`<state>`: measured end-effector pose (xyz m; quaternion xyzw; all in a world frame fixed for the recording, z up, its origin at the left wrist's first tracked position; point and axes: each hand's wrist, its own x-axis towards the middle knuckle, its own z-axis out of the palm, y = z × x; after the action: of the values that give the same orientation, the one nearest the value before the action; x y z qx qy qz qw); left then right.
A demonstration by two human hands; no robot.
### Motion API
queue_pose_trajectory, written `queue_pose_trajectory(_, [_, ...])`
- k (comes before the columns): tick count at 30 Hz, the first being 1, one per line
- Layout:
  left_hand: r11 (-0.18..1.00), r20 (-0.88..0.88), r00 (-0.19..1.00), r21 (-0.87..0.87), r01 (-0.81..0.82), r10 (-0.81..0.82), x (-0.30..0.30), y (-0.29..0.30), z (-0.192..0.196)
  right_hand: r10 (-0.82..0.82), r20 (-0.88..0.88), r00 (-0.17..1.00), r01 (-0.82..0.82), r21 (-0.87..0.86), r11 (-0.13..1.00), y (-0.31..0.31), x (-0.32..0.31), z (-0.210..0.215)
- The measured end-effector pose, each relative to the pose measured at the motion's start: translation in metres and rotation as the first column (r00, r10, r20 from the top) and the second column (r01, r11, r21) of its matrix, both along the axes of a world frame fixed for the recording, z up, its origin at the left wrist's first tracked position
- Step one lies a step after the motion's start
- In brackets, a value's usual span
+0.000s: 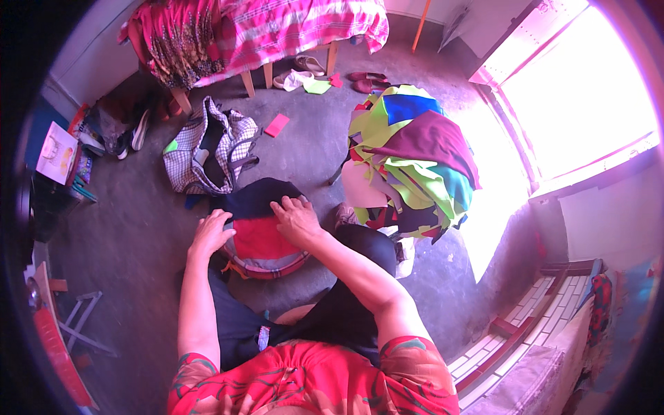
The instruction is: The person assembles a cushion by layering and folding multiple colorful fabric pieces, then places them into a red cushion base. They smooth and adjust the fabric layers and the cushion base, handling the pieces one at a time.
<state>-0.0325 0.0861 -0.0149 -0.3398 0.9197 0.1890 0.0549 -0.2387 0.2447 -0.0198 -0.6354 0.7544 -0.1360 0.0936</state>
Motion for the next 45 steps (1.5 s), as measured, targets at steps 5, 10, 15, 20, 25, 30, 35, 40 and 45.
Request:
queue_pose_trajectory(5, [0.996,-0.181,0.983,-0.069,-0.057,0.043,0.03,0.012,0.029,-0.117,-0.039,0.992,0.094,-0.368,0.925,0.029,-0.032,0.092])
queue_pose_trajectory(10, [0.937,-0.458,0.856,0.341,-0.08,0.239,0.053,0.062,0.036,-0.443,-0.198,0.874,0.279,-0.54,0.794,0.059,-0.114,0.131])
queue_pose_trajectory(15, [0.946,-0.409,0.895,0.32,-0.04,0.176,0.05,0.078,0.021,-0.541,-0.308,0.783,0.459,-0.301,0.836,0.081,-0.158,0.119])
queue_pose_trajectory(20, [0.949,-0.348,0.917,0.302,-0.087,0.195,0.045,0.063,0.006,-0.566,-0.249,0.786,0.43,-0.439,0.789,0.089,-0.174,0.095])
queue_pose_trajectory(25, [0.943,-0.35,0.908,0.311,-0.119,0.23,0.048,0.061,-0.006,-0.642,0.238,0.728,0.651,-0.531,0.542,0.097,-0.188,0.105])
queue_pose_trajectory(30, [0.94,-0.324,0.916,0.313,-0.135,0.239,0.044,0.06,-0.008,-0.266,0.864,0.428,0.899,-0.375,0.226,0.131,-0.23,0.12])
queue_pose_trajectory(35, [0.94,-0.312,0.918,0.309,-0.144,0.243,0.042,0.058,-0.008,-0.151,0.742,0.654,0.754,-0.655,0.049,0.13,-0.181,0.18])
queue_pose_trajectory(40, [0.894,-0.364,0.883,0.432,-0.121,0.296,0.04,0.053,-0.012,0.178,0.892,0.415,0.829,-0.451,0.33,0.093,-0.107,0.185])
queue_pose_trajectory(45, [0.805,-0.489,0.817,0.591,0.052,0.307,0.024,0.054,-0.015,0.545,0.773,-0.324,0.639,-0.246,0.729,0.05,-0.042,0.136])
